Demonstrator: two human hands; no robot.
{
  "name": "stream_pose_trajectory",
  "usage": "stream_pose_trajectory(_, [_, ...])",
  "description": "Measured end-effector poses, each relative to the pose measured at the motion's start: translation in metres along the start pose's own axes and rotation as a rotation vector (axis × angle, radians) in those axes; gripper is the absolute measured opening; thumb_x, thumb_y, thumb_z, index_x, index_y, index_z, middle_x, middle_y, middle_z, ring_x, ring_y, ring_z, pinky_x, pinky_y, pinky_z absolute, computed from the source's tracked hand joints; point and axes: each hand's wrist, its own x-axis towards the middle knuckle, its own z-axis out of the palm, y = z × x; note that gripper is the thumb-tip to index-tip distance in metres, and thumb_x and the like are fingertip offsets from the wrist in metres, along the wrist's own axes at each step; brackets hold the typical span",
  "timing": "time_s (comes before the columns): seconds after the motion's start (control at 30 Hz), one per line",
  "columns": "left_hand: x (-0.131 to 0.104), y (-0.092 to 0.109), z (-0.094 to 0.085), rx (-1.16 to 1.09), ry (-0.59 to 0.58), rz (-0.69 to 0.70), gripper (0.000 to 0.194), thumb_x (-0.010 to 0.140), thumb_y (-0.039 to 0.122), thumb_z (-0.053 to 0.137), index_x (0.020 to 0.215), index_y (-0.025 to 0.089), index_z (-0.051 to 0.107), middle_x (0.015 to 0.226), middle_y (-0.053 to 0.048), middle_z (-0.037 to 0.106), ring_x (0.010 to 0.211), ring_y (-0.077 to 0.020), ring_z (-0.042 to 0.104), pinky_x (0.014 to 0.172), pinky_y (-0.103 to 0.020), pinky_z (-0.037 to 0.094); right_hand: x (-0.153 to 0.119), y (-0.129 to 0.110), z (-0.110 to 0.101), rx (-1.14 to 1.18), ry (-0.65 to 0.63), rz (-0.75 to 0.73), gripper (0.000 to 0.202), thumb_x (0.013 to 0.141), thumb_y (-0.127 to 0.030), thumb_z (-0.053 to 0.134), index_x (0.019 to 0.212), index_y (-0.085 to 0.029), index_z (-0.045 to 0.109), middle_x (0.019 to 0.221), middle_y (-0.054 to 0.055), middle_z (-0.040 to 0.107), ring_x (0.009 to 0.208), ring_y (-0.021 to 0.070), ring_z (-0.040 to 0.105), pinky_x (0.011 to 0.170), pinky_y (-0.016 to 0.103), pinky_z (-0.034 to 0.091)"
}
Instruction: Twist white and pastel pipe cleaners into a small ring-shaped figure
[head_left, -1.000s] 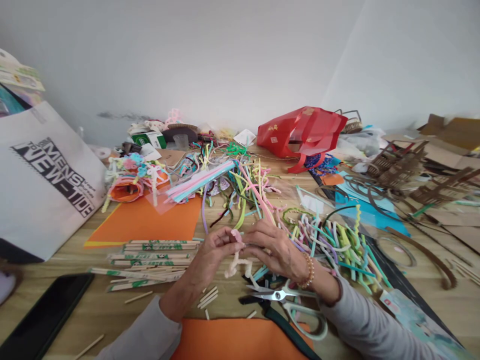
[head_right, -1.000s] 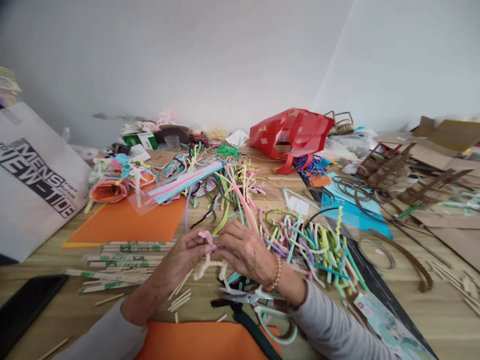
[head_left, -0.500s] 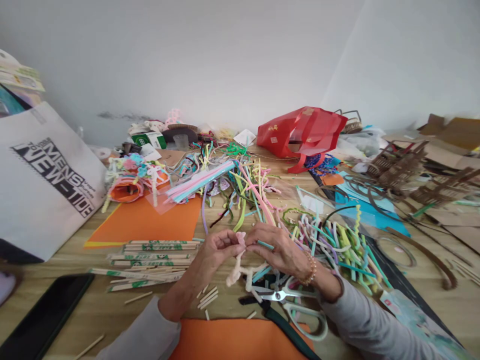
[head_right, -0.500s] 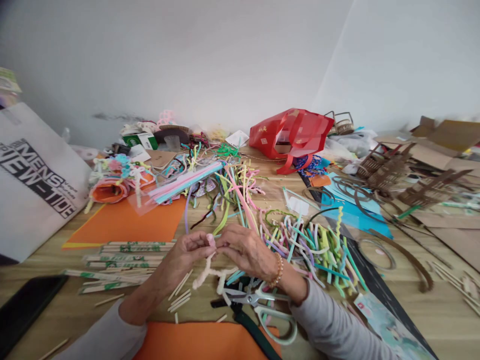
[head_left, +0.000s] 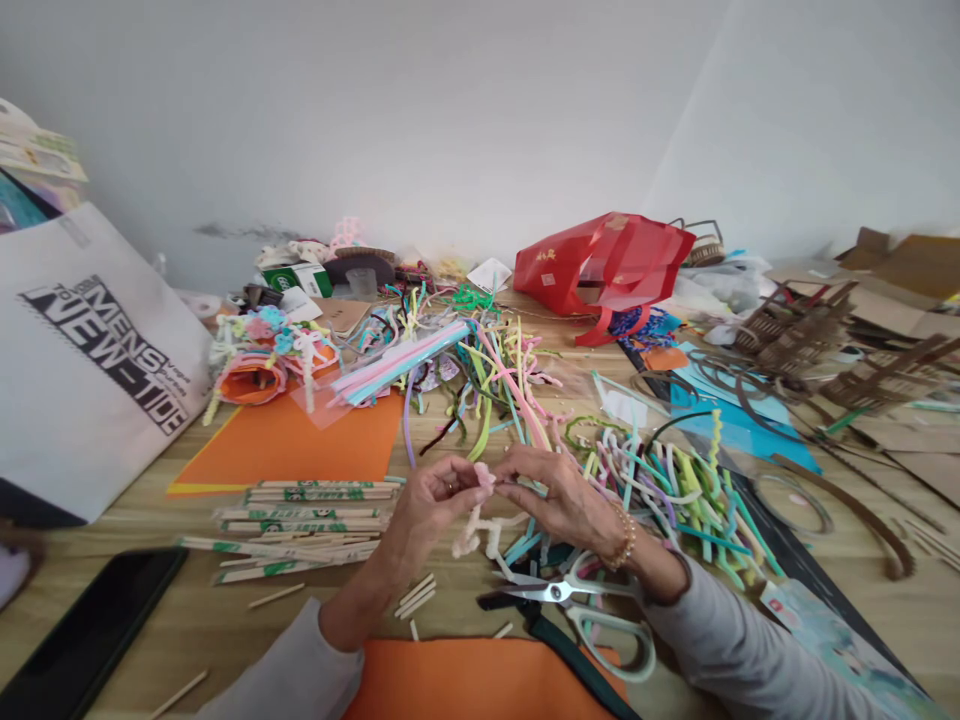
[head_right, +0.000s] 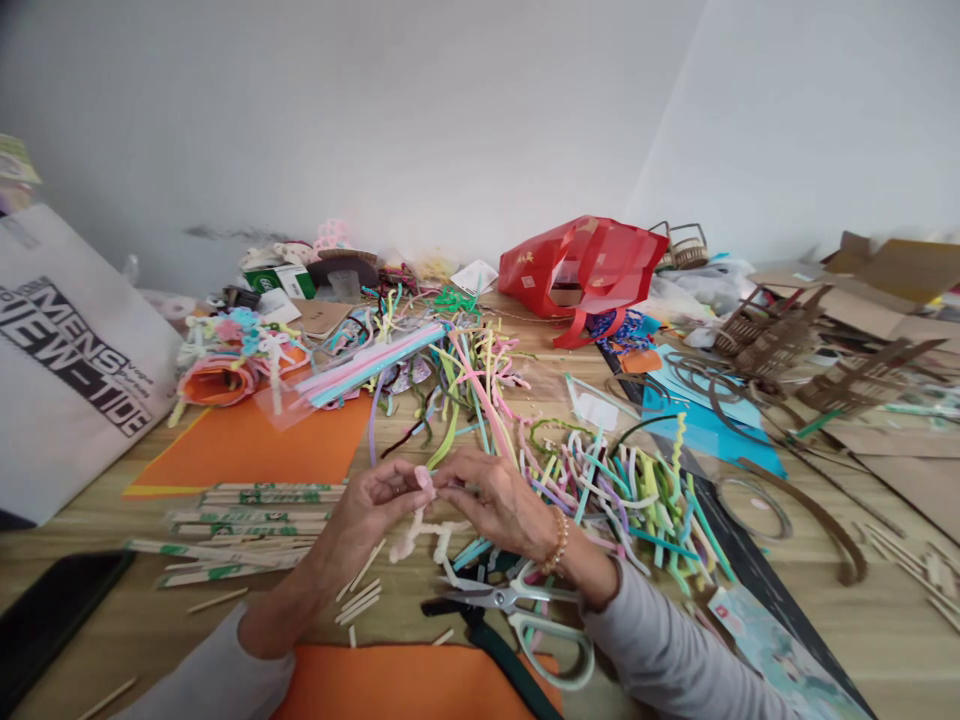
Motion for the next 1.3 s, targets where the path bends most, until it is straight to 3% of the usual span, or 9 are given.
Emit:
stream_pose_trajectory(0.23, [-0.001,0.002,0.003,-0.009,0.014,0.004,0.02,0.063,0.027,0.079,0.076,0.015,0.068,0.07,-0.003,0.069,0.066,-0.0145,0.061,0.064,-0.024,0.046,0.003,-0.003,-0.003,0.081,-0.006,0.19,0.014,0.09,-0.02,0.055,0.086,-0.014,0.066,0.081,0.003,0.067,0.074,0.0135,0.059,0.069,0.024,0.047])
stream_pose_trajectory(0.43, [-0.004,0.004,0.006,0.023,0.021,0.008,0.021,0.065,0.028,0.077,0.079,0.015,0.068,0.072,-0.003,0.069,0.066,-0.0148,0.061,0.063,-0.024,0.046,0.002,-0.005,-0.001,0.082,-0.016,0.241,0.01,0.088,-0.014,0.055,0.086,-0.014,0.065,0.077,0.001,0.066,0.069,0.0118,0.056,0.066,0.021,0.044])
stream_pose_trajectory(0.67, [-0.002,0.003,0.005,0.059,0.023,0.035,0.017,0.071,0.031,0.072,0.07,0.015,0.065,0.064,0.0,0.064,0.062,-0.0124,0.057,0.062,-0.022,0.044,-0.001,-0.001,0.006,-0.005,0.032,0.171,0.008,0.089,-0.018,0.055,0.088,-0.016,0.063,0.076,0.001,0.063,0.07,0.0131,0.056,0.065,0.023,0.043])
stream_pose_trajectory(0.87, [0.002,-0.001,0.001,-0.006,0.054,0.003,0.02,0.07,0.034,0.073,0.073,0.015,0.066,0.067,-0.001,0.064,0.064,-0.0137,0.058,0.064,-0.024,0.045,-0.003,0.002,0.008,-0.155,0.244,0.005,0.006,0.087,-0.017,0.059,0.092,-0.017,0.061,0.087,0.006,0.061,0.083,0.0173,0.057,0.075,0.029,0.044])
stream_pose_trajectory(0.93, [0.002,-0.001,0.001,-0.022,0.081,0.011,0.019,0.07,0.032,0.073,0.073,0.015,0.067,0.069,-0.001,0.064,0.065,-0.0133,0.058,0.065,-0.023,0.046,-0.005,0.001,0.01,-0.197,0.238,-0.026,0.005,0.087,-0.016,0.057,0.09,-0.017,0.061,0.085,0.005,0.061,0.081,0.0168,0.057,0.073,0.028,0.043])
stream_pose_trajectory(1.07, [0.001,-0.001,0.003,0.008,0.105,0.074,0.014,0.071,0.028,0.072,0.073,0.015,0.067,0.073,0.0,0.065,0.07,-0.0131,0.058,0.069,-0.022,0.045,-0.007,-0.003,0.017,-0.208,0.168,0.075,0.008,0.089,-0.019,0.057,0.089,-0.019,0.064,0.082,0.004,0.062,0.073,0.0154,0.057,0.066,0.026,0.043])
stream_pose_trajectory(1.3, [-0.001,-0.004,0.005,0.079,0.085,0.158,0.013,0.074,0.028,0.068,0.074,0.015,0.065,0.073,-0.002,0.065,0.072,-0.015,0.059,0.071,-0.024,0.047,-0.006,-0.005,0.024,-0.003,0.179,0.243,0.01,0.088,-0.023,0.058,0.085,-0.017,0.067,0.079,0.003,0.064,0.071,0.0145,0.058,0.066,0.025,0.045])
